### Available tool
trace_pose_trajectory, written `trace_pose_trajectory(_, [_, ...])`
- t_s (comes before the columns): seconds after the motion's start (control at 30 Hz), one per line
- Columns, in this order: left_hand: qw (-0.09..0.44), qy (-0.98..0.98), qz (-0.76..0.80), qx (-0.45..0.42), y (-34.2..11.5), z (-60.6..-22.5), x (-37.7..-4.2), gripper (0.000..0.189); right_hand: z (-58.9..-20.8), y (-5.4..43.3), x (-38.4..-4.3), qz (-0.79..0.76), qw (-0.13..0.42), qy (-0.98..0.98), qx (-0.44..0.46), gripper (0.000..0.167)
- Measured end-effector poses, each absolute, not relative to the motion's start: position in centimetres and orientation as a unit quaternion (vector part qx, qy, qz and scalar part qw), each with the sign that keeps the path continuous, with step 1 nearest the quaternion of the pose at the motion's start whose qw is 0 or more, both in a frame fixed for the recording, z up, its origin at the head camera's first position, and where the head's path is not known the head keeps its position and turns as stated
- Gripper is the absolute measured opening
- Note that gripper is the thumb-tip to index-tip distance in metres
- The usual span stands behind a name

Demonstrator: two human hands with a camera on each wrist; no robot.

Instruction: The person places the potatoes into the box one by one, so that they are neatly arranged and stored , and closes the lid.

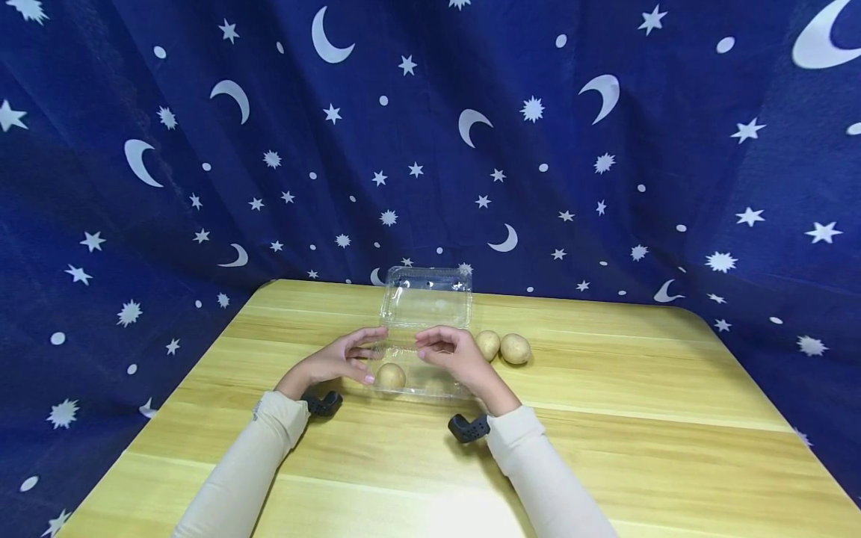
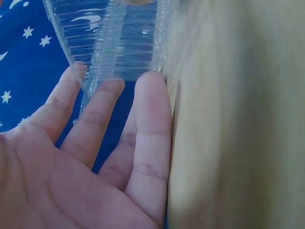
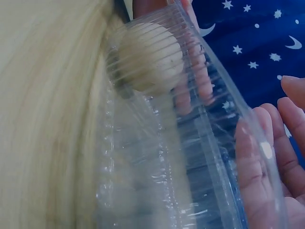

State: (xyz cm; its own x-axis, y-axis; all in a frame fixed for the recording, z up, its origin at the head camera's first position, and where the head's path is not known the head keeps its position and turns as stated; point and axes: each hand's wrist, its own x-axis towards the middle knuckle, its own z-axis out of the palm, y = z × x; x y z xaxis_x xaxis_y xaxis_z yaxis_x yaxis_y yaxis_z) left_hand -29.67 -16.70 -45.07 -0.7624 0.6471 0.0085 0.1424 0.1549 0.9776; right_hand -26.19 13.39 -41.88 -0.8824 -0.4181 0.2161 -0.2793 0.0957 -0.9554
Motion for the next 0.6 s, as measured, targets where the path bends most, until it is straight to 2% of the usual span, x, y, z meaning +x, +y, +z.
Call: trace_pose_trajectory(0.6, [0.217, 0.715, 0.602, 0.283, -17.2, -45.9, -30.0, 0.103, -41.6, 15.5, -25.8, -0.608, 0.078, 0.759, -0.219, 0.041])
